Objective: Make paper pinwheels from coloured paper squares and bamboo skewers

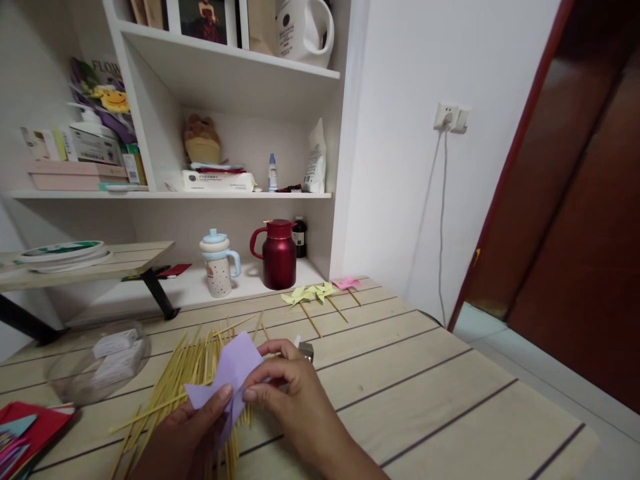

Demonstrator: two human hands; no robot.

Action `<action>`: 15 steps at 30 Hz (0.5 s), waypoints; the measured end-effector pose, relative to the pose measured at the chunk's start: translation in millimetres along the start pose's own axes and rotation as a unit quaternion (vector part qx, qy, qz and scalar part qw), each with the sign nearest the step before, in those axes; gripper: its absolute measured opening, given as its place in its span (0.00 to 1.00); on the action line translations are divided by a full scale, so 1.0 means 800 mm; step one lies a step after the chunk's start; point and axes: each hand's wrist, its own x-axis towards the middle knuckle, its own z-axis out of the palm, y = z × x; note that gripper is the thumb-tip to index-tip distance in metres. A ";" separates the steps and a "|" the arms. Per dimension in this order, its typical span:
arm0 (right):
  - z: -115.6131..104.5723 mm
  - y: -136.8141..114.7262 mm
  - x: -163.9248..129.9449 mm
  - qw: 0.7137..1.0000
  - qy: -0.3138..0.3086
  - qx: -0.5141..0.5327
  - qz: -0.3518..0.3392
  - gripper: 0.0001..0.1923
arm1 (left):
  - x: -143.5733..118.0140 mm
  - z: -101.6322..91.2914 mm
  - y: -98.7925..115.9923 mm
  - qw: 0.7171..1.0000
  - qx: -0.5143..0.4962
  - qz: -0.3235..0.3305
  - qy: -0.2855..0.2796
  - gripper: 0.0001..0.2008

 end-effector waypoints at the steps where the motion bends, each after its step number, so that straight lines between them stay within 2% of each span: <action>1: 0.001 0.000 0.000 1.000 0.001 0.000 0.000 0.02 | 0.000 0.000 -0.003 1.000 -0.002 -0.008 0.006 0.17; 4: 0.005 -0.002 -0.002 1.000 -0.006 0.008 -0.004 0.02 | 0.003 0.000 -0.009 0.999 -0.024 -0.041 -0.004 0.15; 10: 0.009 -0.003 -0.004 1.000 -0.007 0.013 -0.010 0.04 | 0.008 -0.005 -0.015 0.998 -0.034 -0.043 -0.018 0.14; 15: 0.001 0.000 -0.003 0.999 0.001 -0.022 -0.037 0.08 | 0.005 -0.003 -0.007 0.995 -0.069 -0.060 -0.038 0.13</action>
